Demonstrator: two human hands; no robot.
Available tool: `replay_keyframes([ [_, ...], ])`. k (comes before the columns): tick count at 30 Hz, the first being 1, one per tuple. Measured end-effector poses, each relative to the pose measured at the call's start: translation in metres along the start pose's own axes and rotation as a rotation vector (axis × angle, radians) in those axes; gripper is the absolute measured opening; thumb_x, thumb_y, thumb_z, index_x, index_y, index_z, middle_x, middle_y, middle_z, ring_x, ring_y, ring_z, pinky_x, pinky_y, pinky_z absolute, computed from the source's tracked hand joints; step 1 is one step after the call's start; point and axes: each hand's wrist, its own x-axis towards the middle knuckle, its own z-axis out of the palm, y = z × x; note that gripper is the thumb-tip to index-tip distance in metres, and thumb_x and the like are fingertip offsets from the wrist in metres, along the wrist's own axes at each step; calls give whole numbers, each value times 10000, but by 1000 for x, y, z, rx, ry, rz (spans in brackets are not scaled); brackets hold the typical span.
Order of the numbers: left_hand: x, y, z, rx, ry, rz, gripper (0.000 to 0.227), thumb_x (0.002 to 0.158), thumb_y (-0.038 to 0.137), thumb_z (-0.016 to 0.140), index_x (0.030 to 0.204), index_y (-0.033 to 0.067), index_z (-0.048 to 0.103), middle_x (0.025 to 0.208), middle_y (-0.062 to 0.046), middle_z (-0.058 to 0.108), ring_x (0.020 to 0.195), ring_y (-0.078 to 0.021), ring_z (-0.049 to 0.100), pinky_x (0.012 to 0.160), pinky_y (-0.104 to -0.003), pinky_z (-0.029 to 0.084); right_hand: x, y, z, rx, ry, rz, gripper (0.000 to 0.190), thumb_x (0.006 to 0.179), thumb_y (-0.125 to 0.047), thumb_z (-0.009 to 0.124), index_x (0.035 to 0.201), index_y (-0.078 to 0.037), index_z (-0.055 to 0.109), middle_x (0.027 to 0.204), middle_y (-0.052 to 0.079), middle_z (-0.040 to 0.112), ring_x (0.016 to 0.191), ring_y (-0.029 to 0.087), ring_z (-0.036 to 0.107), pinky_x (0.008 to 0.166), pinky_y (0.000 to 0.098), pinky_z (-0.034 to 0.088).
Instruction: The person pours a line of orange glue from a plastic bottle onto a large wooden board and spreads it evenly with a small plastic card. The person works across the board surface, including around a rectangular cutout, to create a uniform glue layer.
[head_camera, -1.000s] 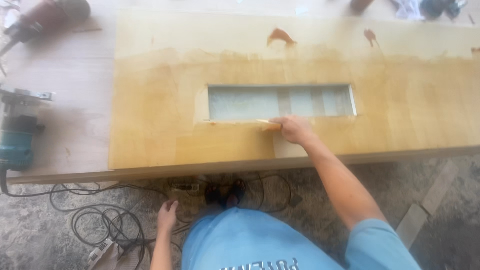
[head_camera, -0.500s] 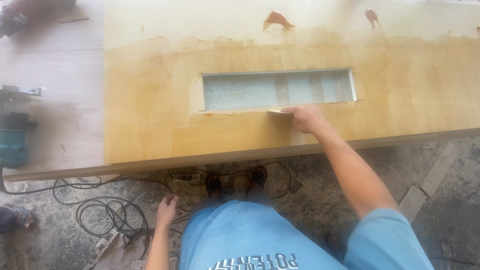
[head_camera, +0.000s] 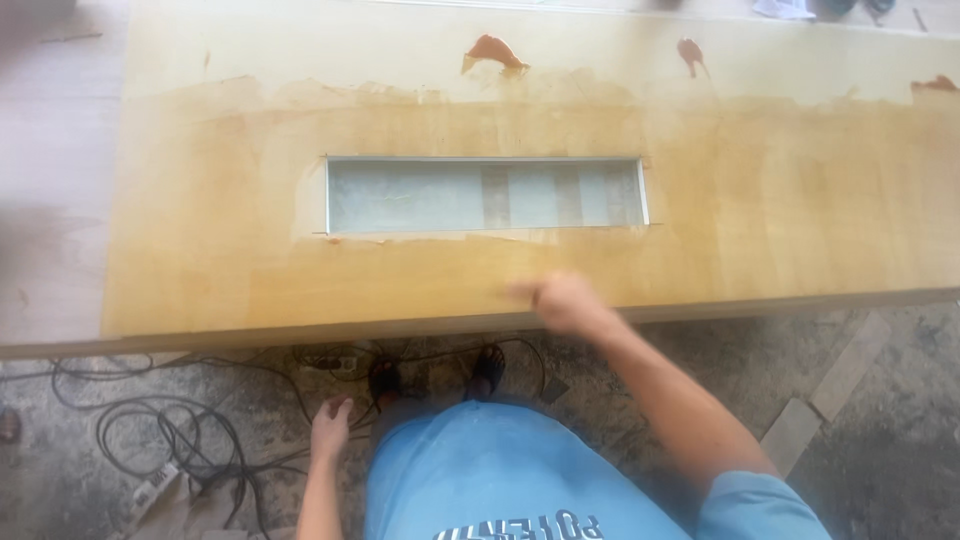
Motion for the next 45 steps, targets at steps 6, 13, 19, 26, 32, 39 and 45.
replay_keyframes([
  [6,-34,20,44,-9,-37,33,487,1028,364,521,1423,89,597,1413,-157,633,1312,-332,584,1104,-456,434,96,96,-39,-495,444,-133,700,871,-5,361,1418,-350,628,1253,85,725,1035,309,701,779,446,560],
  [13,-31,-21,76,-112,53,-22,388,1022,315,572,1332,100,665,1248,-126,724,1143,-261,684,954,-399,487,9,71,5,-481,93,-115,452,1080,-184,444,1457,-409,547,1054,-13,740,562,70,456,469,192,392],
  [19,-59,25,86,-93,39,-36,469,1035,364,525,1421,111,606,1368,-144,656,1266,-305,609,1061,-437,446,30,117,-42,-301,306,-109,543,1014,23,386,1349,-288,680,1220,28,740,627,90,621,474,210,466],
  [26,-25,-5,97,-56,102,73,415,1022,344,567,1309,64,674,1319,-141,688,1232,-305,616,1047,-391,434,83,155,-61,-502,377,-151,662,902,-1,439,1450,-337,596,1329,51,692,882,218,689,605,353,469],
  [32,-57,5,97,-92,96,-12,390,1034,309,542,1336,98,669,1336,-138,692,1256,-293,616,1062,-405,428,-23,129,-1,-344,22,19,481,1067,-80,454,1441,-348,593,762,-35,568,512,50,448,423,166,400],
  [39,-67,24,92,-27,42,-11,443,1042,326,523,1390,75,636,1347,-145,682,1213,-280,650,1044,-401,451,32,223,-61,-295,519,-12,445,1054,-159,422,1342,-372,686,1025,42,737,742,195,624,600,315,506],
  [45,-51,17,89,49,89,3,455,1028,378,541,1346,78,668,1345,-144,682,1228,-332,618,1018,-436,440,50,247,-82,-427,441,7,706,886,-118,319,1399,-524,583,1307,12,694,1056,356,683,825,490,540],
])
